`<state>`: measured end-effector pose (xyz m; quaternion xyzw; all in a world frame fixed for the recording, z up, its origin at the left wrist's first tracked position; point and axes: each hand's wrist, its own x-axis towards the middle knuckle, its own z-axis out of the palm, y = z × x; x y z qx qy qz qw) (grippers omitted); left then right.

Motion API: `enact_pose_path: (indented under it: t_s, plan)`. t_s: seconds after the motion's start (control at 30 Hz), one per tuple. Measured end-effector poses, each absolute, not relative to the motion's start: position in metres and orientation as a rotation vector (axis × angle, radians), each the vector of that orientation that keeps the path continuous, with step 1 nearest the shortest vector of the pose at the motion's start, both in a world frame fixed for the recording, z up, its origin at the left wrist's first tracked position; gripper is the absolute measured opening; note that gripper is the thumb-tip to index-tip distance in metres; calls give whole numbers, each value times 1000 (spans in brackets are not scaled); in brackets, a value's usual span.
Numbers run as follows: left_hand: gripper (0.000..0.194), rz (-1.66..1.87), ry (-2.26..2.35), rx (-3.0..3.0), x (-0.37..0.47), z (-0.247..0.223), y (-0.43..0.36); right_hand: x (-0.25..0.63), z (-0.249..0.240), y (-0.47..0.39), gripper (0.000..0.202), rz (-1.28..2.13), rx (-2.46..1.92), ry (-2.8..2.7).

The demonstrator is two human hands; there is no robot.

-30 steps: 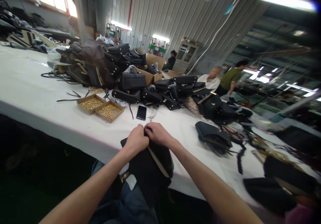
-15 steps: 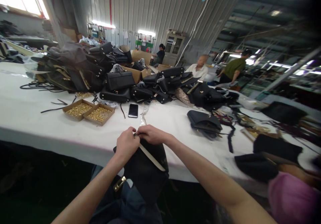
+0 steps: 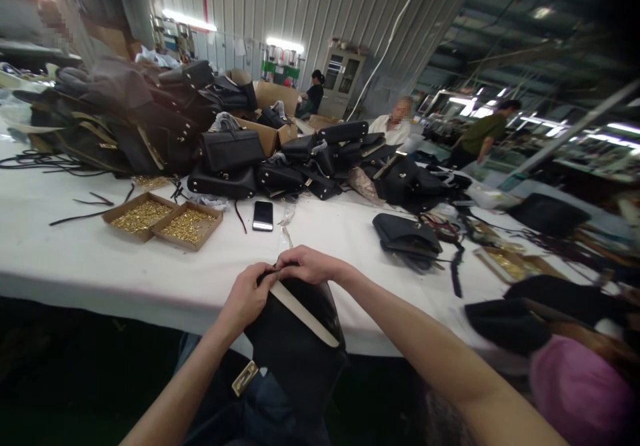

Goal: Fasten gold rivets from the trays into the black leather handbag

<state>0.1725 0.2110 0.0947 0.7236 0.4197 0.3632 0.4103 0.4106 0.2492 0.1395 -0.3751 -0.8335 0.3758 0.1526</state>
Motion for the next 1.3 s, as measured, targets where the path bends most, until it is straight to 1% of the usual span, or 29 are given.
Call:
enact_pose_path:
  t_s: [0.17, 0.27, 0.33, 0.4, 0.5, 0.53, 0.63, 0.67, 0.7, 0.8, 0.87, 1.0, 1.1, 1.3]
  plan:
    - [23, 844, 955, 1692, 171, 88, 229, 413, 137, 250, 25, 1220, -1163, -2293]
    - [23, 850, 944, 1616, 175, 82, 236, 412, 133, 250, 26, 1354, -1189, -2145]
    - [21, 867, 967, 1577, 177, 79, 237, 409, 132, 250, 30, 1426, -1192, -2039]
    - [19, 871, 1005, 1565, 179, 78, 235, 404, 136, 249, 35, 1431, -1205, -2003]
    - [17, 880, 1091, 1603, 182, 82, 230, 397, 152, 244, 36, 1367, -1281, -2106]
    - [17, 882, 1119, 1624, 182, 83, 228, 395, 159, 241, 40, 1357, -1310, -2142]
    - [17, 876, 1164, 1661, 183, 85, 226, 391, 177, 225, 64, 1374, -1367, -2195]
    - [17, 872, 1166, 1659, 183, 85, 225, 390, 179, 218, 68, 1350, -1397, -2186]
    - [17, 871, 1170, 1654, 183, 85, 225, 389, 180, 210, 67, 1288, -1453, -2166]
    - [15, 878, 1188, 1645, 183, 85, 224, 384, 172, 184, 54, 945, -1707, -2048]
    - [15, 876, 1201, 1651, 184, 85, 223, 380, 165, 171, 48, 775, -1820, -2032]
    - [14, 861, 1228, 1692, 185, 87, 221, 373, 162, 164, 33, 698, -1885, -2212]
    - [15, 871, 1253, 1712, 186, 88, 220, 377, 167, 172, 37, 769, -1846, -2207]
    - [16, 896, 1255, 1755, 189, 89, 218, 391, 168, 186, 41, 1256, -1764, -1930]
